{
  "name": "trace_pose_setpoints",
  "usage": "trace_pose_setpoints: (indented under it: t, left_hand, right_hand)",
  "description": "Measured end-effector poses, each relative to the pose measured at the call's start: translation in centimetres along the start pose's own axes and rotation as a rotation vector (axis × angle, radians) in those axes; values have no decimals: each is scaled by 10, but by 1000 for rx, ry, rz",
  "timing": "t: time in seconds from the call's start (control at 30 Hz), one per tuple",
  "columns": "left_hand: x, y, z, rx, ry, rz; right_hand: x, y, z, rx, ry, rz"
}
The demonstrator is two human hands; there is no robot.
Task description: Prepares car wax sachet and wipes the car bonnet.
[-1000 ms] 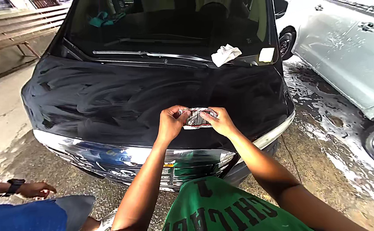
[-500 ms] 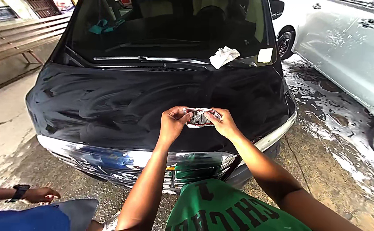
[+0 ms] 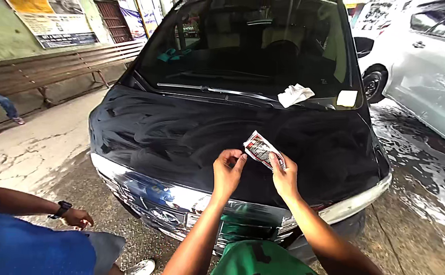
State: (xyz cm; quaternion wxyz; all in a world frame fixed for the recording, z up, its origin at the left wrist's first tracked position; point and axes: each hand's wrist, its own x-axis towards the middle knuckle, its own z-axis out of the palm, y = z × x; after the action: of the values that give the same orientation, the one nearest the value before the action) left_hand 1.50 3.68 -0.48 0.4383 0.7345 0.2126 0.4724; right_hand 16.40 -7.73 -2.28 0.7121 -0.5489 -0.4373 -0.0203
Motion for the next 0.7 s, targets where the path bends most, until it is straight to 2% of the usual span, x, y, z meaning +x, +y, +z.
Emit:
trace_pose_setpoints:
  t: [0.07,0.13,0.2,0.27,0.33,0.5,0.63,0.7]
  left_hand:
    - [-12,11,2,-73,-88,-42]
    - [-17,20,1,-245,-155,-128]
    - [-16,18,-5,-310,-118,-188]
    - [-14,6,-13,-274,-71,-200]
    - [-15,-3,-19,-241,-33,-199]
    - [-22,-7,-20,-240,-13,-154]
    - [-22,-8,-19,-366,-33,-168]
    - [-23,-11,-20,-410,-39,-206]
  right_hand:
    - [-9,-3,11,-172,-102,-138]
    - [-19,-4,19,-325,-276,-262]
    - [-26,-5,23,-462,-470,-318]
    - [-29,-6,24,-519,-582,-326]
    - [-30,-6,26,-464,-572,-304]
    - [-22,-4,33,-327,-344,-120]
    - [-19,-5,32,-106,-349,139]
    - [-18,-5,30,-39,-391,205]
